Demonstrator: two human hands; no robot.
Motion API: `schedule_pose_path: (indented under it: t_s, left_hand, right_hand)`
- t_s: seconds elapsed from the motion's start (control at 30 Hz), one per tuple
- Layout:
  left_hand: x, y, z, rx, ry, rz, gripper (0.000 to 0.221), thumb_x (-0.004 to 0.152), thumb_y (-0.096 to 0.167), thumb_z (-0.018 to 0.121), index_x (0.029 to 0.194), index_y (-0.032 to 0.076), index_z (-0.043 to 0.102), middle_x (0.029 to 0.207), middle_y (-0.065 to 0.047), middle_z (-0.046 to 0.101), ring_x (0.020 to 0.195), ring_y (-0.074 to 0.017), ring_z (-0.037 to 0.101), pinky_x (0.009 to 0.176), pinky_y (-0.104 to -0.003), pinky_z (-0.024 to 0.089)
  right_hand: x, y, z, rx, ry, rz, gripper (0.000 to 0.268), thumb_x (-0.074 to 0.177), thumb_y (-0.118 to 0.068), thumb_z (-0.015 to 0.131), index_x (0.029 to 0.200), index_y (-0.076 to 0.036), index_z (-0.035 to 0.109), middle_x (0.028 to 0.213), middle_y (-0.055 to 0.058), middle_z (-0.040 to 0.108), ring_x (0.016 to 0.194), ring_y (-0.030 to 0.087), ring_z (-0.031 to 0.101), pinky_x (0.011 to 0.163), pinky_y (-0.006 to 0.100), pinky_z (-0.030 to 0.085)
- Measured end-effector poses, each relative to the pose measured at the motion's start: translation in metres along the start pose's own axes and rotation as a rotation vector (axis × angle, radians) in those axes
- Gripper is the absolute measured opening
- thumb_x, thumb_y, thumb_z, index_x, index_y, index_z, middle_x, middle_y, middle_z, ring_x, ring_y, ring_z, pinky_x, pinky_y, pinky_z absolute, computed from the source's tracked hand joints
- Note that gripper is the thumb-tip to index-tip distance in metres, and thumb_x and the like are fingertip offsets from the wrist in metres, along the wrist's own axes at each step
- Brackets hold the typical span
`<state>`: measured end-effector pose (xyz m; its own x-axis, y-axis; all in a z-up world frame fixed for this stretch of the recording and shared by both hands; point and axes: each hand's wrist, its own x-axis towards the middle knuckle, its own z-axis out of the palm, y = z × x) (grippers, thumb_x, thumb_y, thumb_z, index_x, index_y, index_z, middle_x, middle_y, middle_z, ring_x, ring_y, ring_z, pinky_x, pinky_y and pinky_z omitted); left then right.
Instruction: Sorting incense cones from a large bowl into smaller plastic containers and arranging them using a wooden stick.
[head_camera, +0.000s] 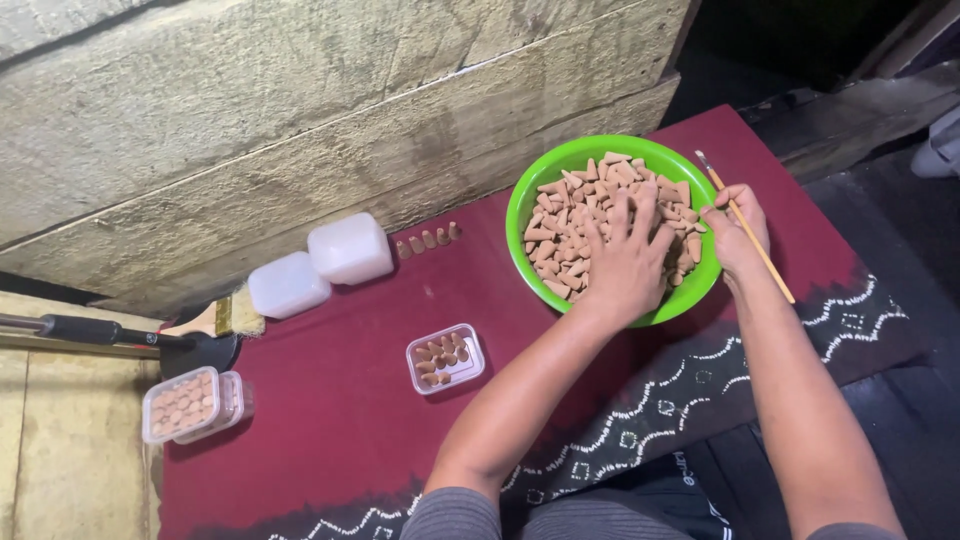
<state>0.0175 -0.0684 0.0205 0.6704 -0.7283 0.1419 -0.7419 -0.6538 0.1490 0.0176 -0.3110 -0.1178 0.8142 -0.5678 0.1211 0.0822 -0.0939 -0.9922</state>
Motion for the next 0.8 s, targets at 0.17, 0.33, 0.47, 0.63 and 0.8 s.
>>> schedule_pose_path:
  t_s: [0.17,0.33,0.47,0.63,0.8]
  left_hand:
    - [0.042,-0.006,0.038,0.13,-0.018,0.169,0.076,0.086,0.047,0.071,0.152,0.03,0.036,0.161,-0.011,0.03,0.154,-0.0343,0.025,0.121,-0.068,0.025]
    - [0.05,-0.023,0.045,0.087,0.028,0.214,0.067,0.084,0.055,0.065,0.145,0.035,0.045,0.148,-0.004,0.051,0.144,-0.0293,0.046,0.112,-0.066,0.038]
    - [0.05,-0.067,0.025,-0.259,0.082,0.347,0.04,0.093,0.048,0.061,0.125,0.026,0.064,0.129,-0.009,0.065,0.128,-0.0342,0.061,0.105,-0.059,0.046]
    - [0.068,-0.16,0.067,0.012,0.255,0.226,0.018,0.09,0.029,0.063,0.105,0.028,0.071,0.109,0.002,0.063,0.109,-0.0253,0.061,0.083,-0.045,0.052]
    - [0.084,-0.183,0.093,0.395,0.425,0.388,0.01,0.087,0.023,0.059,0.087,0.025,0.069,0.094,0.002,0.062,0.087,-0.0235,0.057,0.072,-0.039,0.046]
  right_hand:
    - [-0.028,-0.06,0.028,0.005,0.0,0.009,0.014,0.106,-0.004,0.055,0.112,-0.014,0.048,0.086,0.007,0.056,0.063,0.013,0.056,0.048,0.022,0.046]
    - [-0.002,-0.008,0.006,0.0,0.02,-0.009,0.011,0.106,-0.006,0.054,0.111,-0.014,0.048,0.085,0.005,0.053,0.067,0.01,0.055,0.052,0.02,0.045]
    - [-0.006,-0.019,0.006,-0.037,0.035,-0.009,0.011,0.103,-0.006,0.055,0.109,-0.015,0.051,0.078,0.002,0.053,0.064,0.007,0.05,0.055,0.02,0.037]
    - [-0.013,-0.035,0.009,-0.077,0.039,-0.009,0.012,0.101,-0.007,0.056,0.108,-0.017,0.053,0.077,0.002,0.054,0.063,0.007,0.049,0.054,0.022,0.034]
    - [-0.016,-0.041,0.013,-0.088,0.051,-0.022,0.013,0.1,-0.006,0.055,0.108,-0.016,0.053,0.077,0.0,0.055,0.063,0.007,0.047,0.06,0.021,0.035]
